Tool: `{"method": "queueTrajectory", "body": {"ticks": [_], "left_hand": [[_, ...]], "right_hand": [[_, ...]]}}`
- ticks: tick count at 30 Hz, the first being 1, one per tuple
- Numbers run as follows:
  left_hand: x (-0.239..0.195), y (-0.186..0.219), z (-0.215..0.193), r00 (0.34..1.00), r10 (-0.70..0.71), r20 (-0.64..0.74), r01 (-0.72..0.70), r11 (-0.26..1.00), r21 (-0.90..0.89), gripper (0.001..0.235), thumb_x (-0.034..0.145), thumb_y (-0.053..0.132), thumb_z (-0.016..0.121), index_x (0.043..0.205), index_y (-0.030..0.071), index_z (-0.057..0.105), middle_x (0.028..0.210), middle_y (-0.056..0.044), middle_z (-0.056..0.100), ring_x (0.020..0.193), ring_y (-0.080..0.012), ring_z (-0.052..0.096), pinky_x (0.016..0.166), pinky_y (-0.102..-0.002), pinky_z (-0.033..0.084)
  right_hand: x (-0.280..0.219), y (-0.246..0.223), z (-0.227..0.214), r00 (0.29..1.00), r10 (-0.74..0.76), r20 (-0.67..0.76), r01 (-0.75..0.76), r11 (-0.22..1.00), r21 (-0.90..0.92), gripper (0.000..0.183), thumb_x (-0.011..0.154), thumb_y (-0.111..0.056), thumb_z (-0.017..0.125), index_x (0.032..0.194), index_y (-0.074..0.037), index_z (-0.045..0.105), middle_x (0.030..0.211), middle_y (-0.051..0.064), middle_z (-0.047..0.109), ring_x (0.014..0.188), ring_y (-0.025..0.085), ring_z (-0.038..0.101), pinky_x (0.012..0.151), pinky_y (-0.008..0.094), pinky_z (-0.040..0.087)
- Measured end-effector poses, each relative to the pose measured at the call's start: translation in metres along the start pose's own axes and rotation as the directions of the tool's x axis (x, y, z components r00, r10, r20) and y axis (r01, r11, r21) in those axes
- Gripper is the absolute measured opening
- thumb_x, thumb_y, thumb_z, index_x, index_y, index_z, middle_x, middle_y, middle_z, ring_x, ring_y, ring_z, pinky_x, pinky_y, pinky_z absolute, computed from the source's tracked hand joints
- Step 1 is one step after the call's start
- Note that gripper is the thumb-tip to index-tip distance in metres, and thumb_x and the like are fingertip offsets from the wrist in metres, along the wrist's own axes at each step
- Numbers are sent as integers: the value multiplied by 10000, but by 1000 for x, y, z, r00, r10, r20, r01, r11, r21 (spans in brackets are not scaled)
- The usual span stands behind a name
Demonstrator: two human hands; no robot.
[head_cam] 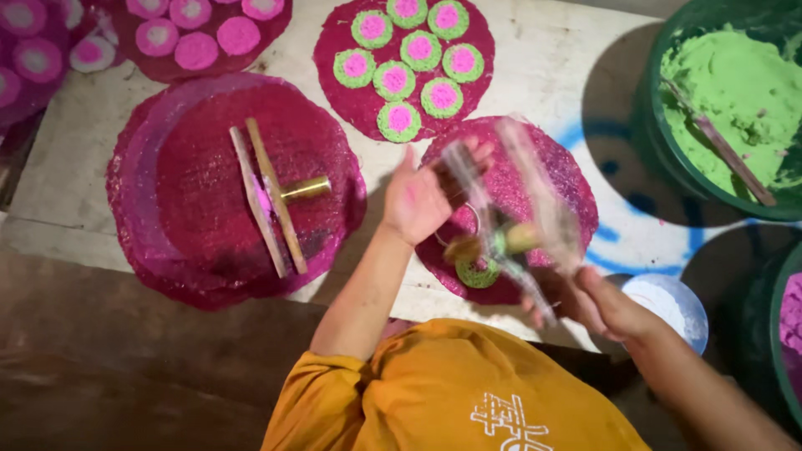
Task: The person uses wooden molds and metal rings to shape colorful dough into snacks on circular mats. They fill the molds with green and pink dough by hand before pressing them into shapes and arranging the finished pieces.
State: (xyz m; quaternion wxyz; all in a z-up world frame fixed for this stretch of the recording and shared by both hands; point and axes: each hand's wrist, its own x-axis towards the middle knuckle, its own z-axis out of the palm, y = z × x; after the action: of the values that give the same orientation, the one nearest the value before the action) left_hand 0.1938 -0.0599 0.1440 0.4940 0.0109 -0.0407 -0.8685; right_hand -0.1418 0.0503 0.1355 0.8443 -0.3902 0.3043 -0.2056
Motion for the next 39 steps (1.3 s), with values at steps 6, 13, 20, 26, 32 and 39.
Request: {"method": "queueTrajectory", "body": {"ticks": [6, 13, 20, 26, 32, 39], "left_hand": [[-7, -2, 11, 837, 164, 522, -261, 958, 118, 596, 907, 392, 681, 1425, 107, 603, 1258, -90, 660, 1280, -290, 570, 1224, -440, 390], [29, 9, -30, 840, 364, 403, -428, 900, 78, 230, 861, 246, 644, 1040, 108, 606, 1010, -19, 633, 1068, -212, 593, 1118, -419, 403], [43, 6, -74, 869, 468, 161, -459, 884, -91, 249, 846, 318, 654, 1019, 152, 586, 980, -20, 641, 1023, -229, 639, 1140, -485, 424], [44, 27, -115, 821, 490, 293, -474, 871, -128, 375, 963, 512, 675, 1032, 152, 598, 977, -19, 626, 979, -194, 633, 1084, -441, 487], [32, 33, -129, 820, 477, 318, -454, 879, -146, 334, 971, 476, 675, 1017, 155, 599, 959, -4, 612, 985, -182, 627, 1072, -417, 508], [51, 0, -142, 836, 490, 248, -440, 868, -231, 327, 978, 476, 619, 1022, 156, 567, 959, 4, 594, 981, -181, 602, 1087, -426, 482]], "right_hand": [[27, -48, -7, 901, 419, 112, -396, 900, -182, 823, 926, -634, 392, 1483, -33, 466, 1334, 127, 655, 1227, 240, 622, 1074, 393, 459], [61, -123, -37, 871, 485, 71, -416, 808, -416, 762, 969, -643, 403, 1201, 33, 668, 1074, 147, 688, 1018, 243, 642, 963, 396, 500], [93, -118, -18, 783, 551, -288, -611, 594, -523, 880, 890, -750, 252, 1121, -34, 707, 952, 109, 718, 902, 229, 664, 862, 392, 540], [114, -105, -1, 799, 445, -405, -588, 432, -684, 950, 861, -818, 194, 990, -35, 717, 817, 112, 703, 773, 232, 674, 743, 412, 568], [119, -90, 12, 862, 374, -342, -496, 488, -718, 959, 864, -814, 207, 888, 4, 707, 752, 125, 681, 713, 232, 668, 721, 394, 571], [105, -106, 11, 782, 388, -487, -620, 412, -668, 890, 859, -776, 244, 951, -21, 706, 754, 131, 679, 704, 246, 667, 701, 420, 572]]}}
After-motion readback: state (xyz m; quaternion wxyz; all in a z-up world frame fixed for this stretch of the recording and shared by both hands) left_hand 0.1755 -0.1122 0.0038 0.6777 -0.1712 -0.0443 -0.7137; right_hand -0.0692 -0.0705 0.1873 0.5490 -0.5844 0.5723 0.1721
